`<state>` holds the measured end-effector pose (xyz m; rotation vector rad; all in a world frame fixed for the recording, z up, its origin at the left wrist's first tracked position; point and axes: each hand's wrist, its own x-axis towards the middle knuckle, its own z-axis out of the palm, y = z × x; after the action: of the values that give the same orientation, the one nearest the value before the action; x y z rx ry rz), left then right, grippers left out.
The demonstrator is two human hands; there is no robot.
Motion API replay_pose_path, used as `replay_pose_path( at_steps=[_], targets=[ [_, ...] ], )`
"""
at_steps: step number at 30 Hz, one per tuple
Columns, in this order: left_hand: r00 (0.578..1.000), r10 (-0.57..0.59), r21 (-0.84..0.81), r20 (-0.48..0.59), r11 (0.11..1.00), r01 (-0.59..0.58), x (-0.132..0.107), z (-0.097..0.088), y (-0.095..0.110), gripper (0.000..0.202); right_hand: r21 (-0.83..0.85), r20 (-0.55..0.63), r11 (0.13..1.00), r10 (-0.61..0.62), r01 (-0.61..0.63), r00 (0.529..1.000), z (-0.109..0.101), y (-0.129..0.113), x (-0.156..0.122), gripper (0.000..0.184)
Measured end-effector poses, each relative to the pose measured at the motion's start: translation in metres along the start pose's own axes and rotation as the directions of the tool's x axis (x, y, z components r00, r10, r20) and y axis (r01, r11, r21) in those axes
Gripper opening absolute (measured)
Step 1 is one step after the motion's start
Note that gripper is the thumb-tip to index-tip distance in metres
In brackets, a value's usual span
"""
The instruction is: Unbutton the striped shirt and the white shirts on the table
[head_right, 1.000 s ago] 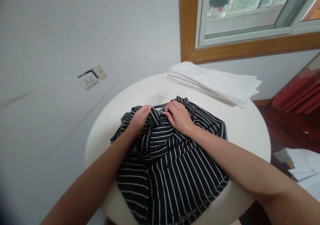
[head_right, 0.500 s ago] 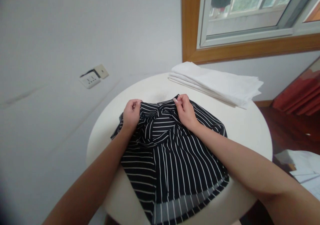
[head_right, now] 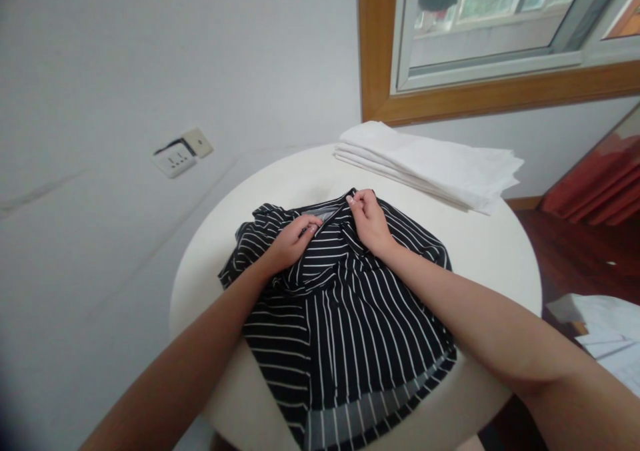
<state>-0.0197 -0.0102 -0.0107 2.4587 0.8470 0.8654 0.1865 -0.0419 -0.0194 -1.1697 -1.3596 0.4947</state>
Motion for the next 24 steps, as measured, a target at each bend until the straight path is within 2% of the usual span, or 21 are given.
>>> replay_pose_path(
  at_steps=[4, 8, 14, 20, 24],
  targets=[
    [1.0, 0.005, -0.02, 0.005, 1.0, -0.005, 0.0, -0.001, -0.002, 0.026, 0.046, 0.007, 0.999, 0.02, -0.02, 1.0, 0.0, 0.003, 0.001, 0.021],
    [0.998, 0.058, -0.016, 0.005, 0.998, -0.058, 0.0, -0.003, -0.002, 0.026, 0.072, 0.001, 0.996, 0.061, -0.061, 0.998, 0.001, 0.005, 0.001, 0.022],
    [0.989, 0.145, 0.141, -0.005, 0.98, -0.143, -0.001, -0.005, -0.003, 0.027, 0.178, -0.009, 0.978, 0.117, -0.113, 0.993, 0.003, 0.011, 0.002, 0.024],
    [0.987, 0.148, 0.252, -0.067, 0.959, -0.127, -0.001, -0.006, -0.002, 0.03, 0.322, 0.059, 0.932, 0.154, -0.165, 0.986, 0.005, 0.01, 0.003, 0.027],
    [0.981, 0.153, 0.271, -0.118, 0.956, -0.116, -0.002, -0.008, 0.001, 0.028, 0.345, 0.096, 0.923, 0.147, -0.172, 0.984, 0.005, 0.008, 0.003, 0.029]
  ],
)
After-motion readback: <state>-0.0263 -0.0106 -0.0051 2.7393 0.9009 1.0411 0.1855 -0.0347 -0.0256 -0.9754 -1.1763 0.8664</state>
